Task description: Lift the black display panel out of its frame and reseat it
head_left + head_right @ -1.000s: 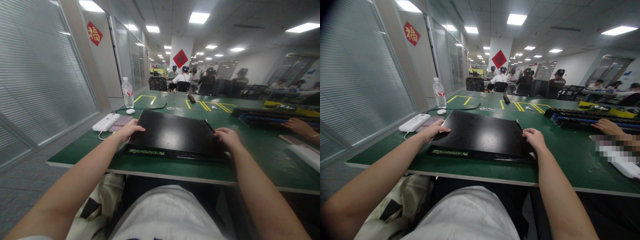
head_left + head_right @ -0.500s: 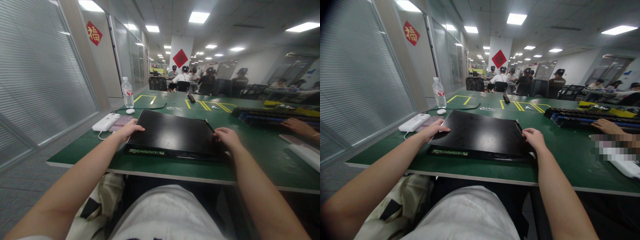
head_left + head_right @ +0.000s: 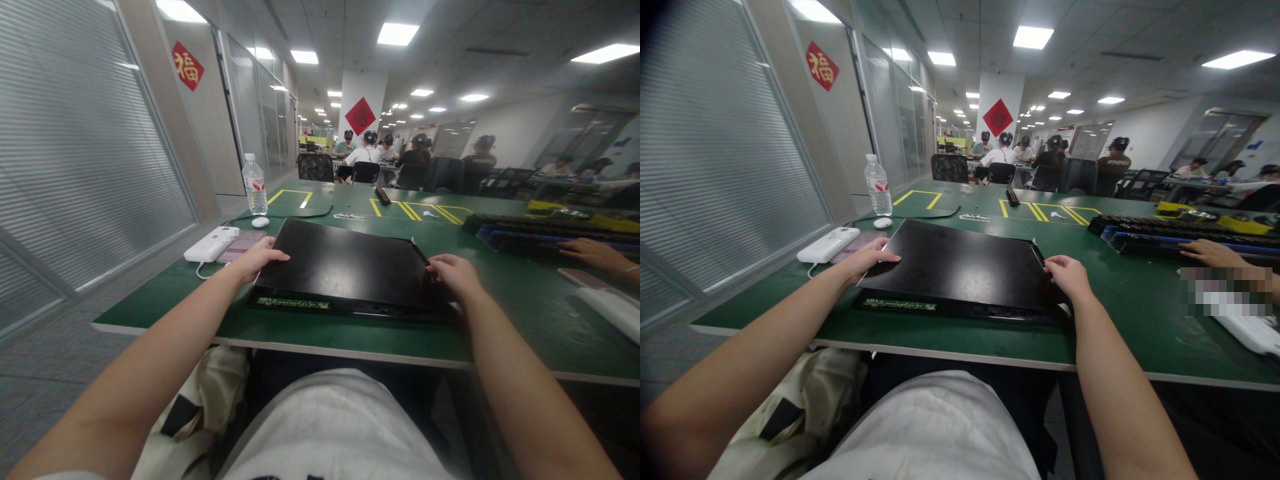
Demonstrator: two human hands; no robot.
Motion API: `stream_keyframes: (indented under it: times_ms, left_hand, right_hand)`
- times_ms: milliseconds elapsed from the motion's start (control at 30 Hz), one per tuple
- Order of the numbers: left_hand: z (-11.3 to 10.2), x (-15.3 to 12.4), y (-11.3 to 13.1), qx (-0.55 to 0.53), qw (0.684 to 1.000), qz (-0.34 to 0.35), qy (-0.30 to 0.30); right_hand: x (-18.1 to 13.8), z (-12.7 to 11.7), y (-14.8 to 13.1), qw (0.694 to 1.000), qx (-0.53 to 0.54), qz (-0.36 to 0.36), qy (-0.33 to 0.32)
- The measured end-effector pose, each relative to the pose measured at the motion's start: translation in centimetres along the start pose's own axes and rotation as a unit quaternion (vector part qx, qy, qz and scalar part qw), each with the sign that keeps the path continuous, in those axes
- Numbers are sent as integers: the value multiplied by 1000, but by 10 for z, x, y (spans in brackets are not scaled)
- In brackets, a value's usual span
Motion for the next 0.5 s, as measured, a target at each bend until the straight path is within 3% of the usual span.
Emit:
stream_keyframes:
  times_ms: [500]
  left_hand:
    - [3,5,-3,-21,999,12,-20]
  right_hand:
    - [0,-1,0,999,-24,-15,16]
Point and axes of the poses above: each hand's wrist, its own x-axis towards the middle knuckle, its own z-axis out of the palm, y = z × x, the point moved 8 cm from there along x, towards the middle knuckle, and after that the axes turned 8 degrees about z, right-handed, at the moved point
